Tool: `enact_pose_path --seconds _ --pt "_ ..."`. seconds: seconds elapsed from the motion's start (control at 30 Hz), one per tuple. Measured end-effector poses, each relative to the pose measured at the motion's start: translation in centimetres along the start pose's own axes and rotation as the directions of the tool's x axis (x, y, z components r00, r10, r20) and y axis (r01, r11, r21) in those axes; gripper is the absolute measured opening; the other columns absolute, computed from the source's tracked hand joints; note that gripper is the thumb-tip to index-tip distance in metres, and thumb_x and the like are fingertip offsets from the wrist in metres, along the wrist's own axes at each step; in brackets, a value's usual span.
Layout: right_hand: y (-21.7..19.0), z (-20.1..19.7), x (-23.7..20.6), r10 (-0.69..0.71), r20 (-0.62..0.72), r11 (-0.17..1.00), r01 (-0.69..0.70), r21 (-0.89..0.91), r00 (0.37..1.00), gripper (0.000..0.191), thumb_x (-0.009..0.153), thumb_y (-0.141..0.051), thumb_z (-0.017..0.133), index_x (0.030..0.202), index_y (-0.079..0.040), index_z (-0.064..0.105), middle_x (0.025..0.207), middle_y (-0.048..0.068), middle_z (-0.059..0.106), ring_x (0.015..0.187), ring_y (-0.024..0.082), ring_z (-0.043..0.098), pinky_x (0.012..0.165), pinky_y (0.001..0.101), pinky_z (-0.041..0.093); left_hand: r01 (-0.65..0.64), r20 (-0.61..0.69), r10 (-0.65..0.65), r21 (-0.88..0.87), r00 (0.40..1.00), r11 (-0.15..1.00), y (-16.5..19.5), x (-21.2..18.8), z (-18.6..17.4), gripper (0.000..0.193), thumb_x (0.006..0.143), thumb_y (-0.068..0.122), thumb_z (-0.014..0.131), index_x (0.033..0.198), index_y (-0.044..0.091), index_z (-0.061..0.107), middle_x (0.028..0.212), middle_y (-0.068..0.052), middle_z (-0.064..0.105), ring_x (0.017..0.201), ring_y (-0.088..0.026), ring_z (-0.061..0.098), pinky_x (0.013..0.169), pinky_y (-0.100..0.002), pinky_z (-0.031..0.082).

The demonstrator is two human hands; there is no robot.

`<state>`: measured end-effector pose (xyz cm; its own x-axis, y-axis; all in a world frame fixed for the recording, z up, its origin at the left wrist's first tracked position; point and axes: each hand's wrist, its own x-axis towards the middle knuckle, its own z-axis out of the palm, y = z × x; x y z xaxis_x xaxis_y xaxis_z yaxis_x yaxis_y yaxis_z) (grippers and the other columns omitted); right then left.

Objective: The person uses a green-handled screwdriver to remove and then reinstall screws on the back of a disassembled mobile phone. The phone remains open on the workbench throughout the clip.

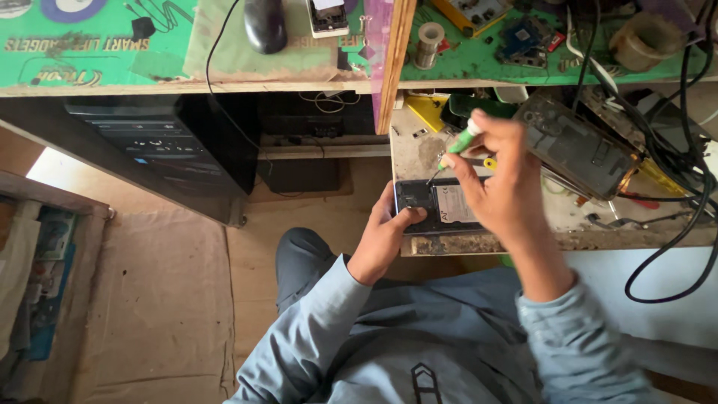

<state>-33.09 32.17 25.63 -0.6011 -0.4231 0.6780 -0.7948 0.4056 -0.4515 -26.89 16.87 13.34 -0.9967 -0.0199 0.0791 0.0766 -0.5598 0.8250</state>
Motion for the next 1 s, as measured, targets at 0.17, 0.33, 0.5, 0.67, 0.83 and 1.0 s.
enact_pose_path --seconds 0.17,0.33,0.5,0.67,0.83,1.0 --pt "0.6 -1.2 1.3 -0.169 0.148 0.984 0.177 -0.036 0.974 0.047 0.100 -0.002 0.074 0.134 0.001 0.042 0.116 0.017 0.075 0.100 0.025 0.077 0.085 0.0334 0.060 0.005 0.010 -0.004 -0.034 1.000 0.999 -0.4 0.1 -0.2 0.048 0.092 -0.002 0.057 0.139 0.000 0.051 0.117 -0.004 0.062 0.108 -0.012 0.058 0.099 -0.028 0.046" --pt "0.9 0.8 0.7 -0.162 0.025 0.986 0.161 0.039 0.986 0.047 0.100 -0.003 0.076 0.133 0.000 0.043 0.110 0.016 0.072 0.094 0.024 0.076 0.084 0.0330 0.060 0.006 -0.010 -0.006 -0.018 1.000 1.000 -0.2 0.2 0.0 0.050 0.089 -0.002 0.059 0.139 0.001 0.050 0.119 -0.003 0.062 0.112 -0.011 0.056 0.102 -0.027 0.045" --pt "1.3 0.2 -0.4 -0.144 0.058 0.988 0.140 0.062 0.988 0.050 0.098 0.000 0.075 0.136 0.001 0.042 0.111 0.015 0.073 0.099 0.025 0.076 0.089 0.0346 0.060 0.007 -0.015 -0.007 -0.019 1.000 1.000 0.0 0.0 0.3 0.050 0.089 -0.003 0.059 0.138 0.000 0.051 0.120 -0.004 0.062 0.113 -0.013 0.057 0.103 -0.028 0.045" --pt "1.5 0.4 -0.1 -0.125 0.019 0.992 0.126 -0.024 0.992 0.054 0.095 -0.003 0.080 0.135 0.002 0.044 0.109 0.017 0.071 0.097 0.025 0.075 0.087 0.0340 0.059 -0.004 -0.003 0.004 0.007 1.000 1.000 1.2 0.0 0.9 0.050 0.092 0.004 0.061 0.140 -0.001 0.048 0.121 -0.005 0.061 0.115 -0.014 0.056 0.103 -0.030 0.044" --pt "1.0 0.2 -0.3 -0.120 0.067 0.990 0.114 0.084 0.991 0.052 0.100 0.000 0.075 0.139 0.000 0.042 0.111 0.013 0.073 0.105 0.025 0.077 0.094 0.0336 0.059 -0.055 -0.110 0.038 -0.152 0.993 0.987 -0.1 -1.5 -0.4 0.056 0.102 0.040 0.050 0.150 0.014 0.042 0.113 -0.004 0.066 0.098 -0.012 0.061 0.087 -0.028 0.049" --pt "1.3 0.2 -0.2 -0.150 0.038 0.987 0.152 -0.050 0.988 0.060 0.091 -0.005 0.083 0.135 0.002 0.043 0.119 0.021 0.068 0.104 0.031 0.073 0.093 0.0368 0.057 0.074 -0.235 -0.039 0.141 0.971 0.987 -6.3 -3.1 -5.7 0.060 0.099 0.049 0.054 0.143 0.008 0.050 0.101 -0.006 0.068 0.084 -0.013 0.063 0.074 -0.030 0.052"
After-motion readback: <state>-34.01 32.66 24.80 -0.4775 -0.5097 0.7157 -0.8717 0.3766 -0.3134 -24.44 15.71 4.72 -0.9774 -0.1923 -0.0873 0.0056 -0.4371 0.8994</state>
